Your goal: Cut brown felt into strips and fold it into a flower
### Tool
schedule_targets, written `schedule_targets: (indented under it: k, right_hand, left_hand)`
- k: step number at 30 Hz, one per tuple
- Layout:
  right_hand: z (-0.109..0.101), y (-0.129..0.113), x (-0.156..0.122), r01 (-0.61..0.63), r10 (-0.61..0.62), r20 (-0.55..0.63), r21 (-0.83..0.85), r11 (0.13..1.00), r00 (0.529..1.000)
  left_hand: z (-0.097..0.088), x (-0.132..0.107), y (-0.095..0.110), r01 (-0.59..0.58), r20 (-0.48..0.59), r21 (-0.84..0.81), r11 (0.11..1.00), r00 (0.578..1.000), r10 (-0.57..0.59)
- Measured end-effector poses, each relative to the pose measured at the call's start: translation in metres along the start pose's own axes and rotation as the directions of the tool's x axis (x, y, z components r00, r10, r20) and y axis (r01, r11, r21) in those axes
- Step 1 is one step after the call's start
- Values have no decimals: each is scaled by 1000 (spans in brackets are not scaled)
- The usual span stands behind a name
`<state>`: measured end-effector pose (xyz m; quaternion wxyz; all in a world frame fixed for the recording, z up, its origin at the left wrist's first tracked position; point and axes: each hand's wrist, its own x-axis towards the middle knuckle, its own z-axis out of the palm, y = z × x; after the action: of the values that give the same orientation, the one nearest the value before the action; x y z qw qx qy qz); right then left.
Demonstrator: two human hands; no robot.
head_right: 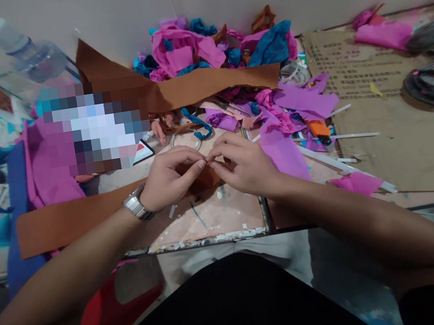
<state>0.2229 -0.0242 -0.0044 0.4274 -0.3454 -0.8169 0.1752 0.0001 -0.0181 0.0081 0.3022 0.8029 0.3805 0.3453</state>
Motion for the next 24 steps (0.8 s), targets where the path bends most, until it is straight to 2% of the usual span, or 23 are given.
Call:
schedule_targets:
  k: [10,24]
  right_hand:
    - [2,-5,0,-198,197,20,124,972,980]
    - [3,-5,0,-270,263,62,172,947,963]
  left_hand:
    - [2,0,0,-27,-41,16,1000,999,27]
    - [4,0,-1,-94,-31,111,989,995,98]
